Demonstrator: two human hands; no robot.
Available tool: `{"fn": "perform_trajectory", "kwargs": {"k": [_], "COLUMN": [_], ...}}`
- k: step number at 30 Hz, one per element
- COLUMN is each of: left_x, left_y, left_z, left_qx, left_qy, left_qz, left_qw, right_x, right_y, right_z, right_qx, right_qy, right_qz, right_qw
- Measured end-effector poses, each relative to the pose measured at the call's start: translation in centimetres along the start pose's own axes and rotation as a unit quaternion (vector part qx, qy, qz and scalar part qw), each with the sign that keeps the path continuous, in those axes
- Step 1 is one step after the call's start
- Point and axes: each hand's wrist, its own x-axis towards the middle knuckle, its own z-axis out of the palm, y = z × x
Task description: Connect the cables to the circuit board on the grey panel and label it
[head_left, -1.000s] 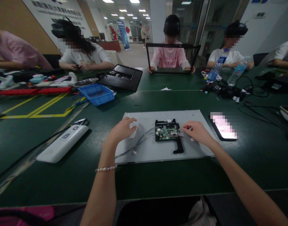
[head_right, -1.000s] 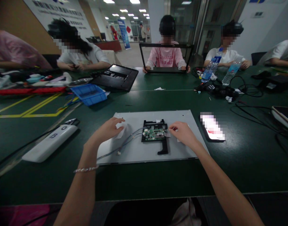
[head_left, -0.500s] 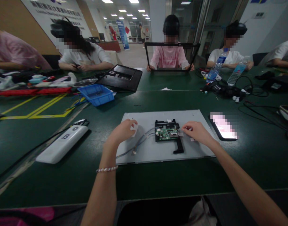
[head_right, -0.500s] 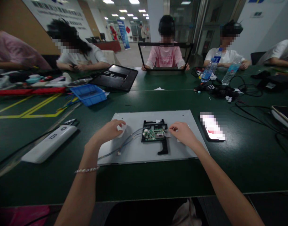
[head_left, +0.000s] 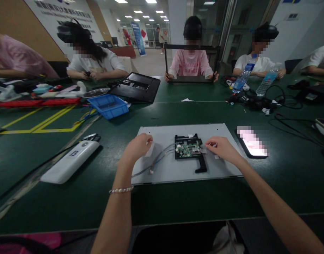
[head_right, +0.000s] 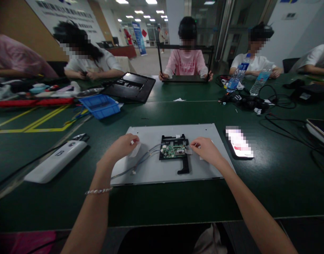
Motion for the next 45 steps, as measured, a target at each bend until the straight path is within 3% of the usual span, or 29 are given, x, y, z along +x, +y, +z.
{"fn": "perform_trajectory", "kwargs": {"k": [9, 18, 26, 37, 40, 45], "left_x": [0.0, 0.1, 0.1, 0.5, 0.5, 0.4], "left_y": [0.1, 0.3, 1.2, 1.8, 1.9, 2.2], "left_z": [-0.6, -0.5, -0.4, 0.9, 1.1, 1.1], "left_qx": [-0.08, -0.174, -0.058, 0.014, 0.014, 0.024], "left_qy": [0.072, 0.077, 0.08, 0.049, 0.048, 0.056], "left_qz": [0.006, -0.012, -0.021, -0.019, -0.014, -0.019], "left_qw": [0.994, 0.982, 0.995, 0.999, 0.999, 0.998], "right_x": [0.1, -0.1, -0.2, 0.0, 0.0, -0.1], "right_y": [0.5, 0.2, -0.3, 1.6, 2.3, 2.6], "right_z": [0.2, 0.0, 0.4, -0.5, -0.6, -0.6], "right_qx": [0.014, 0.024, 0.009, -0.009, -0.044, -0.1], "right_qy": [-0.006, -0.032, -0.059, -0.006, -0.006, 0.045], "right_qz": [0.003, 0.015, 0.005, 0.083, 0.085, 0.064], "right_qw": [1.0, 0.999, 0.998, 0.997, 0.995, 0.992]}}
